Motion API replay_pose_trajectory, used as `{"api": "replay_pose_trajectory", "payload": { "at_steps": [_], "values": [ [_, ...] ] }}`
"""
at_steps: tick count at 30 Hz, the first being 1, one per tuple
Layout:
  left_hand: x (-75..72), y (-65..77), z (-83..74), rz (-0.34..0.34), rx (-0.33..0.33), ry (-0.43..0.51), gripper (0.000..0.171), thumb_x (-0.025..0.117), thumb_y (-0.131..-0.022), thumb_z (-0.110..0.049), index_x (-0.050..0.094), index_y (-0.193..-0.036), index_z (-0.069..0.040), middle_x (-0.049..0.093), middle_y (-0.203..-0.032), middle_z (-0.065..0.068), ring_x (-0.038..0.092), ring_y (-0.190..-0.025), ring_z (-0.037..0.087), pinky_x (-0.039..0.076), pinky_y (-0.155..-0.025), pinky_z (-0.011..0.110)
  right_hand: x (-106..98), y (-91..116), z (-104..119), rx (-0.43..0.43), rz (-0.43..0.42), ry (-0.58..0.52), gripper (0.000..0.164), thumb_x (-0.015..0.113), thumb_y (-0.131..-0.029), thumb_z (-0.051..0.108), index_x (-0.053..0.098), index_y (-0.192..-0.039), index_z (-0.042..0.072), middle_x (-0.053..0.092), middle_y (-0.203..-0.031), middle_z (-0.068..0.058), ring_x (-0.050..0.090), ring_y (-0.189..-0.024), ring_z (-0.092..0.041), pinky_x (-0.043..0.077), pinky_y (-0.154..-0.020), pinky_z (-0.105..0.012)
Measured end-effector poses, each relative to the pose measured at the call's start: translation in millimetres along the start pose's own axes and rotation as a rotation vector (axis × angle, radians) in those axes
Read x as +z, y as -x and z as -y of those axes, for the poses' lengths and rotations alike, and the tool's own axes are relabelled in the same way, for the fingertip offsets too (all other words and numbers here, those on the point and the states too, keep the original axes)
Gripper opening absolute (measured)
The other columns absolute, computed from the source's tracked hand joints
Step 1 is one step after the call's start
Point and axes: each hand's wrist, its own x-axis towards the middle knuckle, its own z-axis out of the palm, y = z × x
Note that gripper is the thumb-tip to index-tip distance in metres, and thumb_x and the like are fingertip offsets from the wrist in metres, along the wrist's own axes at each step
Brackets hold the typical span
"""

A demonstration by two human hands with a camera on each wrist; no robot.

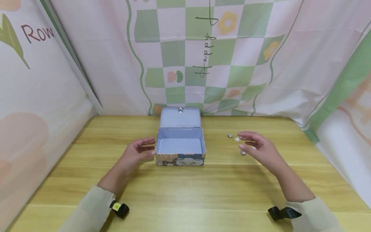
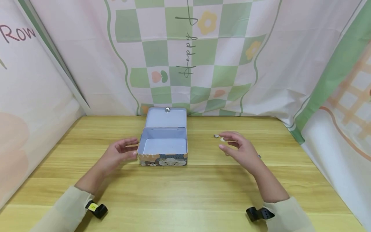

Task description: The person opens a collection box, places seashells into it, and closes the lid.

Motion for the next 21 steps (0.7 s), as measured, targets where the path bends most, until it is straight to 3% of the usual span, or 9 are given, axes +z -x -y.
{"api": "replay_pose_trajectory", "payload": {
  "at_steps": [7, 14, 21],
  "values": [
    [2.2, -2.0, 3.5, 0.017, 0.004, 0.068, 0.063, 0.070, -0.086, -0.001, 0.042, -0.143, 0.003, 0.041, -0.146, 0.024, 0.046, -0.127, 0.042, 0.054, -0.093, 0.044, -13.4, 9.9, -4.2, 0.039, -0.008, 0.039, 0.040, 0.064, -0.096, 0.016, 0.056, -0.134, 0.006, 0.057, -0.130, -0.005, 0.054, -0.113, -0.003, 0.049, -0.088, -0.011],
    [4.0, -4.7, 4.5, 0.037, -0.017, 0.076, 0.068, 0.072, -0.086, -0.002, 0.039, -0.146, -0.002, 0.038, -0.149, 0.022, 0.046, -0.128, 0.042, 0.054, -0.093, 0.042, -28.2, 19.2, -10.7, 0.065, -0.025, 0.052, 0.043, 0.064, -0.096, 0.016, 0.053, -0.136, 0.004, 0.057, -0.123, 0.012, 0.055, -0.110, 0.001, 0.050, -0.085, -0.010],
    [8.3, -5.0, 0.2, 0.041, -0.044, 0.070, 0.073, 0.072, -0.086, -0.003, 0.036, -0.149, -0.003, 0.036, -0.151, 0.020, 0.046, -0.128, 0.041, 0.054, -0.094, 0.042, -41.5, 24.5, -19.2, 0.057, -0.037, 0.054, 0.045, 0.065, -0.094, 0.011, 0.052, -0.136, 0.002, 0.058, -0.121, 0.018, 0.057, -0.106, 0.004, 0.049, -0.085, -0.008]
  ]
}}
